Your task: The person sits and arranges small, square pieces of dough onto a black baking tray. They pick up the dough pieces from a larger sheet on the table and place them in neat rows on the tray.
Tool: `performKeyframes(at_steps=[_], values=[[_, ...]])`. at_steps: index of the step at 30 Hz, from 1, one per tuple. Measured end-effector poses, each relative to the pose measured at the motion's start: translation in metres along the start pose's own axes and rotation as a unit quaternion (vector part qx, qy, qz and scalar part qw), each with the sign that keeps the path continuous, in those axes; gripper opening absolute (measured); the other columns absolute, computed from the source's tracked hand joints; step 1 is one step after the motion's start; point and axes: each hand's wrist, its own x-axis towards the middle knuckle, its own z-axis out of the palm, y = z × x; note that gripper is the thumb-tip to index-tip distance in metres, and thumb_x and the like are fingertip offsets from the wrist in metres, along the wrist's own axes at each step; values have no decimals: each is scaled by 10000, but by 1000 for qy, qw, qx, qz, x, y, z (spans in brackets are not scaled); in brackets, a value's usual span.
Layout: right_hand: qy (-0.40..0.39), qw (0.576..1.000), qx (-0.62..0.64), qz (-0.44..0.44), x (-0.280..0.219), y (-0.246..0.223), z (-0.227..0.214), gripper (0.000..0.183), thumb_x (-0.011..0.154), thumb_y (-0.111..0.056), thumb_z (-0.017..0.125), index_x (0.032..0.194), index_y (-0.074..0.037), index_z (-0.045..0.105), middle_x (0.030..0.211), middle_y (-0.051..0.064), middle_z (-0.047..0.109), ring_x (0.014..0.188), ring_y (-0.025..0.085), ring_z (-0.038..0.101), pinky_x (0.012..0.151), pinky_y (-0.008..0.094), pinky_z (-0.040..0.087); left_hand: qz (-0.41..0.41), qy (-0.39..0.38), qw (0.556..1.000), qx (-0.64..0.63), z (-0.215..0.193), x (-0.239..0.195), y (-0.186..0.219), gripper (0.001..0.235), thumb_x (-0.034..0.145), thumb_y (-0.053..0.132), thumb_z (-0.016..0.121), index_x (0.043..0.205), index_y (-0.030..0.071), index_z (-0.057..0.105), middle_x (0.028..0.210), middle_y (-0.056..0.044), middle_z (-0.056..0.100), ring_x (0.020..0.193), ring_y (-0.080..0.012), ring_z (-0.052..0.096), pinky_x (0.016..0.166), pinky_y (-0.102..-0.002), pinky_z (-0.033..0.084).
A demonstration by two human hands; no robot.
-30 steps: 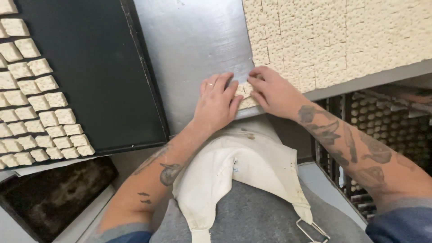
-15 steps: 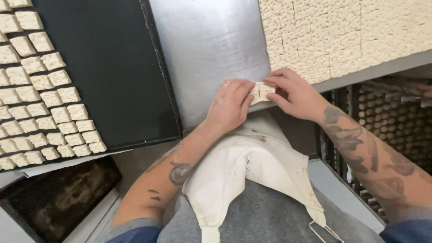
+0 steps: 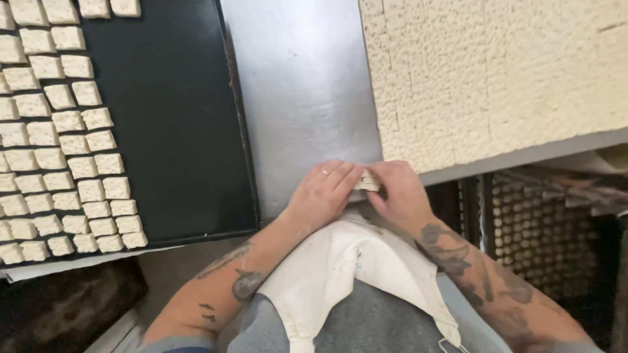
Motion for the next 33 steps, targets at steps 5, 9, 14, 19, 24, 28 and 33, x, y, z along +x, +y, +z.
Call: performKeyframes(at_steps=[5, 9, 14, 19, 24, 28, 33], values=[[-62, 995, 50, -53, 37, 17, -9, 603, 899, -178, 901, 1476, -108, 737, 1312, 142, 767, 1290, 399, 742, 1130, 554, 595, -61, -71, 995, -31, 1, 3, -16, 492, 1052, 235, 728, 1510, 55, 713, 1374, -173, 741, 1344, -403, 727, 1089, -513, 593], [-54, 979, 194, 40, 86, 29, -62, 595, 937, -235, 901, 1495, -146, 716, 1305, 100, 773, 1169, 336, 772, 1017, 471, 639, -253, -51, 956, -137, -32, 63, -20, 533, 1019, 276, 828, 1516, 111, 725, 1371, -121, 727, 1357, -365, 748, 1117, -470, 623], [39, 932, 274, 235, 183, 109, -129, 703, 1048, -273, 905, 1605, 62, 637, 1419, 350, 688, 1269, 510, 736, 1059, 561, 622, -396, 95, 908, -102, -35, 147, -101, 561, 1041, 198, 872, 1506, -48, 678, 1350, -296, 725, 1304, -530, 757, 1070, -567, 650], [25, 959, 254, 127, 260, 195, -139, 570, 1124, -95, 873, 1654, 6, 687, 1427, 226, 530, 1184, 364, 696, 1011, 441, 631, -365, 94, 910, -171, -14, 216, -151, 535, 1051, 199, 899, 1524, 32, 712, 1387, -221, 742, 1296, -489, 779, 1070, -530, 670], [-163, 982, 19, -88, 337, 192, -142, 498, 1196, -341, 669, 1550, -8, 778, 1519, 268, 670, 1445, 476, 526, 1211, 678, 442, -237, -74, 967, -54, 23, 279, -190, 527, 1204, 364, 604, 1608, 35, 682, 1620, -181, 669, 1481, -421, 560, 1244, -647, 423], [-169, 978, -42, -113, 340, 196, -139, 543, 1189, -455, 612, 1438, -3, 782, 1760, 381, 435, 1580, 594, 351, 1250, 783, 305, -233, -97, 968, -2, 21, 289, -197, 483, 1199, 443, 525, 1467, 100, 734, 1781, -230, 465, 1582, -504, 423, 1208, -771, 340], [-147, 987, -29, -49, 317, 168, -140, 493, 964, -328, 912, 1369, -104, 745, 1326, 83, 756, 1355, 344, 640, 1238, 561, 306, -214, -66, 967, -125, 10, 284, -172, 457, 899, 102, 858, 1288, 139, 621, 1239, -85, 667, 1063, -294, 673, 983, -472, 545]])
